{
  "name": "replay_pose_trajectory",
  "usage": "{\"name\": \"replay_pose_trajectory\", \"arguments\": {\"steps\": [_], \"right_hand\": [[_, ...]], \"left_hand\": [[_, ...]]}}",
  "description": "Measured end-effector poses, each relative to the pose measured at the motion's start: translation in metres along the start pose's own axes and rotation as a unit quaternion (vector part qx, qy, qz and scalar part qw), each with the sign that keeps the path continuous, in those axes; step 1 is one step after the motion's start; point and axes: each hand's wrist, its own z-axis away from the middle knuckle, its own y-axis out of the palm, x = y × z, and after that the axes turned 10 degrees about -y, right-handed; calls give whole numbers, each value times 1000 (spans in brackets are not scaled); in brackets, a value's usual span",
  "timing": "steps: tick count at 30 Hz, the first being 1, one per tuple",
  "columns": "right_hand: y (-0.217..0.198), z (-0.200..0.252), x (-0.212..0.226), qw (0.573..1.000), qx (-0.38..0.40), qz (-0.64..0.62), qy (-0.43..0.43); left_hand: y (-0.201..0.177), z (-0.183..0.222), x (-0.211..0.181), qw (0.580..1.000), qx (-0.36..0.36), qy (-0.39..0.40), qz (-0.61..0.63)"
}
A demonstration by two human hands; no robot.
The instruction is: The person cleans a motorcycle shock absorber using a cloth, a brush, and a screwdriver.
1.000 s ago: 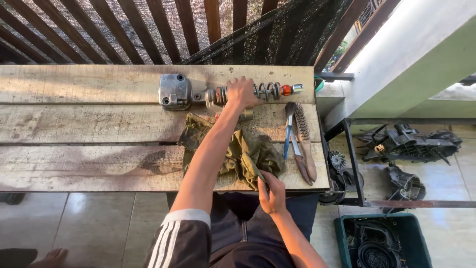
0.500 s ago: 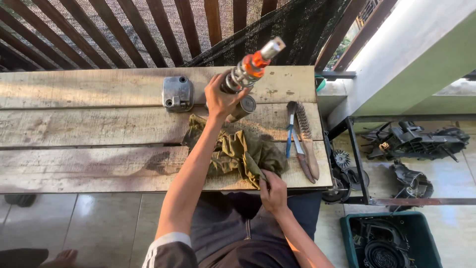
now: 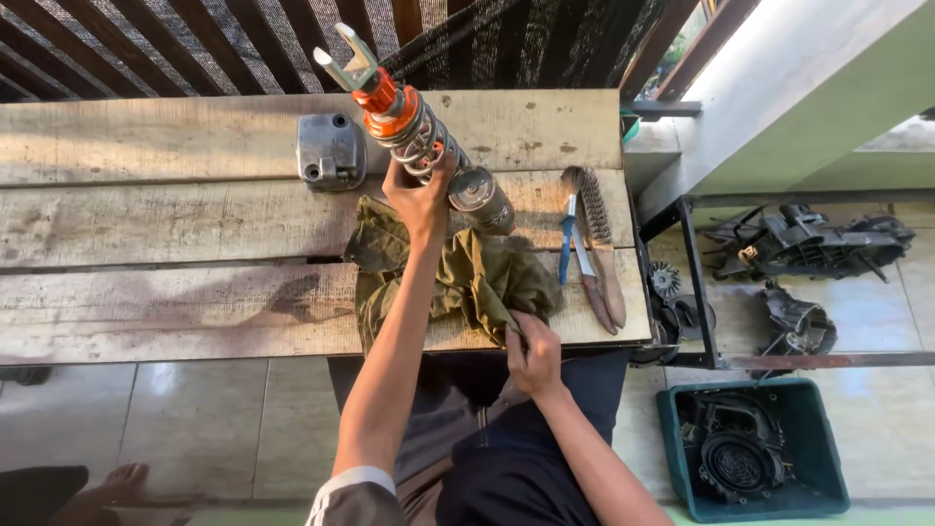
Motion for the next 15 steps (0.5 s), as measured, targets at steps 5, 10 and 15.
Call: {"name": "replay_pose_trajectory", "arguments": {"steps": [5, 10, 15], "right_hand": [[0, -1, 3, 1000, -4, -1, -10], [2, 0, 1, 1000, -2, -8, 10], [7, 10, -15, 1000, -1, 11, -9]], "left_hand": [[13, 10, -32, 999, 39, -20, -32], [9, 10, -40, 993, 101, -23, -64], [21, 40, -57, 999, 15, 2, -46]]}}
